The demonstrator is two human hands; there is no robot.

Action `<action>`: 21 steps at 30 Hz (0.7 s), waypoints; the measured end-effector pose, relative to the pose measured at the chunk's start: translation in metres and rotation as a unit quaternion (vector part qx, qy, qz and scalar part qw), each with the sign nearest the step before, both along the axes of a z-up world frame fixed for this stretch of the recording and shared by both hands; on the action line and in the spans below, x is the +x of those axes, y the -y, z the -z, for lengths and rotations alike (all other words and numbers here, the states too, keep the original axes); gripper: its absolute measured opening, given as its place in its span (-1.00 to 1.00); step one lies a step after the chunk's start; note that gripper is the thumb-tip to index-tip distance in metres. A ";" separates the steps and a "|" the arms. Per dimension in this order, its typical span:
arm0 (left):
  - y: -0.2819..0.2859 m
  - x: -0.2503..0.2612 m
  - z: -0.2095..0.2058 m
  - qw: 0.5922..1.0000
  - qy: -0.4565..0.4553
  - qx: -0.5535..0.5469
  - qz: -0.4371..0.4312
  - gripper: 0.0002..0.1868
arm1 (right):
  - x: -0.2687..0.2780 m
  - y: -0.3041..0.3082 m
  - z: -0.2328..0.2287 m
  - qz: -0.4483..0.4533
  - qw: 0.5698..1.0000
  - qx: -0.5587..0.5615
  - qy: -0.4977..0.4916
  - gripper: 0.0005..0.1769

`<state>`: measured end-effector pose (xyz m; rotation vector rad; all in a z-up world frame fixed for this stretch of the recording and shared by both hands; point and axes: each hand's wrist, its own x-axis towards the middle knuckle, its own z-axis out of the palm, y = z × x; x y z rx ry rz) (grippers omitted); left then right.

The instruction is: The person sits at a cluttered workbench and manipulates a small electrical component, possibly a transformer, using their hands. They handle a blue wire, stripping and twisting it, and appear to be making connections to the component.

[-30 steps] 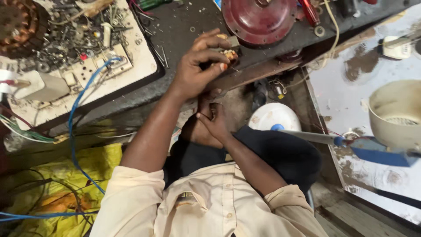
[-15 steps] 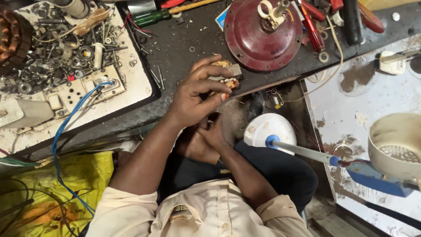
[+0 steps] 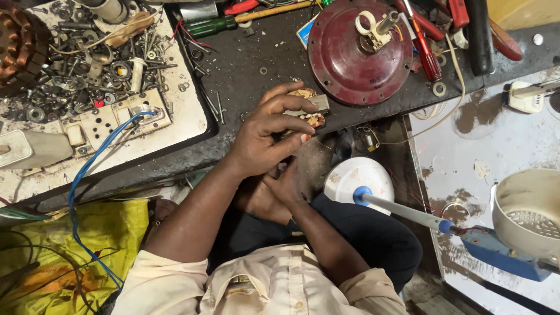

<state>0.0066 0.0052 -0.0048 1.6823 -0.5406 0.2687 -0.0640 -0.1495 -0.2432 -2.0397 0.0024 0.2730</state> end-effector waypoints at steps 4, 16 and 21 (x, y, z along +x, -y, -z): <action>0.000 0.000 -0.003 1.000 0.001 0.002 0.000 -0.83 | -0.001 0.001 -0.002 -0.009 0.995 0.097 -0.004 -0.04; 0.000 0.004 -0.006 1.000 0.008 0.012 0.004 -0.85 | 0.003 0.004 -0.003 -0.033 0.997 0.049 0.055 0.06; 0.001 0.002 -0.006 1.000 -0.004 0.012 0.002 -0.87 | 0.003 0.002 -0.013 -0.043 0.998 0.013 0.050 -0.02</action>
